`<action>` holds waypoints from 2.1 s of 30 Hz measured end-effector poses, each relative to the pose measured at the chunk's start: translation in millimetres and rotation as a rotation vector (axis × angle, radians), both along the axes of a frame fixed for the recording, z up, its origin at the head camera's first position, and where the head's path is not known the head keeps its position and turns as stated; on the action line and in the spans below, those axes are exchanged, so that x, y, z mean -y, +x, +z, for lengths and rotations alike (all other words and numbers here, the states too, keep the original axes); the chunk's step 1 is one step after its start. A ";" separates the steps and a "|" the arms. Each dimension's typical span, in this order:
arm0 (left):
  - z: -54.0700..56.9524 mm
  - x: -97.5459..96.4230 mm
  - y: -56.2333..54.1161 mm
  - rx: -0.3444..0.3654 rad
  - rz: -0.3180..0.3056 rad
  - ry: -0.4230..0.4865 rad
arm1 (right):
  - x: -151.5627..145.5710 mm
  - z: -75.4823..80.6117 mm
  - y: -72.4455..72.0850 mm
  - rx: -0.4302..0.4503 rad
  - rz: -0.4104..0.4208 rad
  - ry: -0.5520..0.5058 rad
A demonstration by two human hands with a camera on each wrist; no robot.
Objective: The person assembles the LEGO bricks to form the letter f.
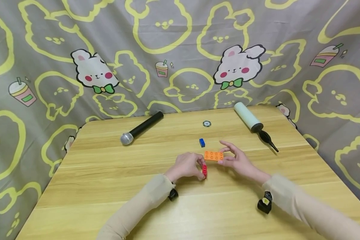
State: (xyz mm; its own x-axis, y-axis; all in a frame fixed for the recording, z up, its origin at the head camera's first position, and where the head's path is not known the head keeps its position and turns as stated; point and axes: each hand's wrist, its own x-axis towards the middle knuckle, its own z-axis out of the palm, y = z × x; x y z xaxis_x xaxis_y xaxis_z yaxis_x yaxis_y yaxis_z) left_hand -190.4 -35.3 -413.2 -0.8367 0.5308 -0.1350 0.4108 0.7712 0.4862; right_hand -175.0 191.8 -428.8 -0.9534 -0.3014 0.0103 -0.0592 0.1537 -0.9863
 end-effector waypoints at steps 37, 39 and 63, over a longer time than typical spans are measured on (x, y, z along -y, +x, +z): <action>5.9 -4.0 6.1 -0.141 -0.046 -0.071 | 24.0 -12.1 31.4 0.060 -0.011 -0.010; 6.0 -3.7 6.4 -0.146 -0.047 -0.068 | 24.4 -11.6 31.6 0.062 -0.012 -0.011; 10.9 -4.1 6.3 -0.125 -0.009 -0.001 | 27.5 -6.9 33.9 0.054 -0.044 0.009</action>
